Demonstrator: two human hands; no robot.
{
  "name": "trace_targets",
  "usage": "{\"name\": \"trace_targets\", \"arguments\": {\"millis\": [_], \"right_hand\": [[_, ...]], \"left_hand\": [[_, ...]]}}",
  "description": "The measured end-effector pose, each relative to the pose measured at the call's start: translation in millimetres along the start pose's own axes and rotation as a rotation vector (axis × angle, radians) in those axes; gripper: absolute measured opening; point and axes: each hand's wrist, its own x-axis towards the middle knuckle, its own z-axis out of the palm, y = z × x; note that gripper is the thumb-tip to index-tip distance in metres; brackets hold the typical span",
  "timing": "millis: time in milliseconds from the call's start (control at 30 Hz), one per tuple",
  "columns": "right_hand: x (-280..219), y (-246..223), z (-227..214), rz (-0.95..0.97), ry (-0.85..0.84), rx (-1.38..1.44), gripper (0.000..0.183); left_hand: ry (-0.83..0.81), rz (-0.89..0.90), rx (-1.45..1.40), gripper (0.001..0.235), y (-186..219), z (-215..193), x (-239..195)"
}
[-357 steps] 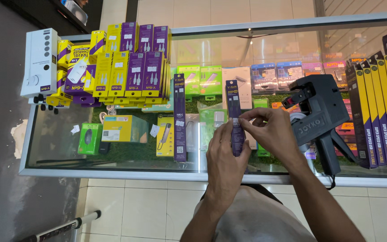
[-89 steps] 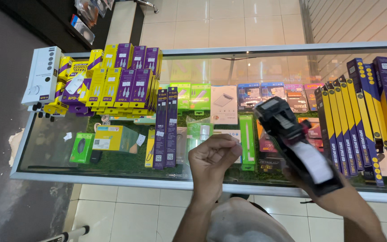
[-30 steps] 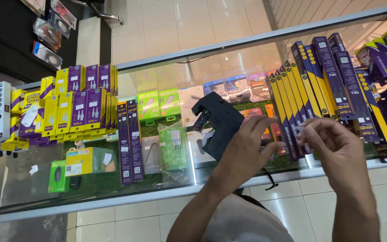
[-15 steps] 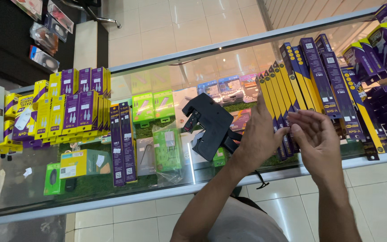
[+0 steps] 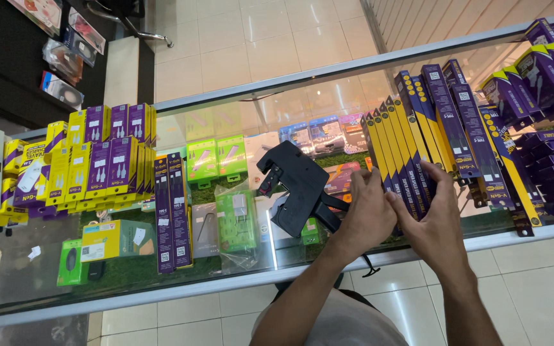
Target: The person picks up a black handheld label printer and a small purple box from a glass display counter. They open the printer, load a roll of white labels, and close the device. The person then applies a printed label to the side of the purple box and places it back on the counter.
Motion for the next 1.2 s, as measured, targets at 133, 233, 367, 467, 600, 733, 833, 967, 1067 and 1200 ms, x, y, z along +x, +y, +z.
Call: {"name": "trace_targets", "arguments": {"millis": [133,233,367,467,600,733,833,967,1067,1200], "right_hand": [[6,6,0,-0.026,-0.014,-0.013,0.091],[9,18,0,-0.076,-0.024,-0.009,0.091],[12,3,-6,0.042,-0.057,0.011,0.084],[10,-6,-8,0.152,-0.079,-0.001,0.08],[4,-9,-1,-0.074,0.0,0.005,0.051],[4,-22,18,-0.129,0.02,0.188,0.032],[5,-30,38,-0.164,0.012,0.334,0.019],[6,-43,71,-0.181,-0.091,0.402,0.013],[4,-55,101,-0.163,-0.206,0.434,0.01],[-7,-90,137,-0.201,-0.343,0.358,0.01]], "left_hand": [[-0.079,-0.03,-0.111,0.085,2,-9,3],[-0.163,-0.095,-0.408,0.085,38,-32,-2],[-0.103,-0.223,-0.462,0.069,38,-32,8],[-0.039,-0.282,-0.321,0.08,27,-28,12],[0.048,-0.219,-0.144,0.103,38,-44,-1],[0.189,-0.127,-0.064,0.109,57,-79,-29],[0.356,-0.061,0.024,0.105,56,-108,-55],[0.529,-0.165,0.14,0.117,40,-149,-92],[0.645,-0.312,0.207,0.118,23,-175,-109],[0.731,-0.47,0.371,0.115,-16,-199,-127]]}}
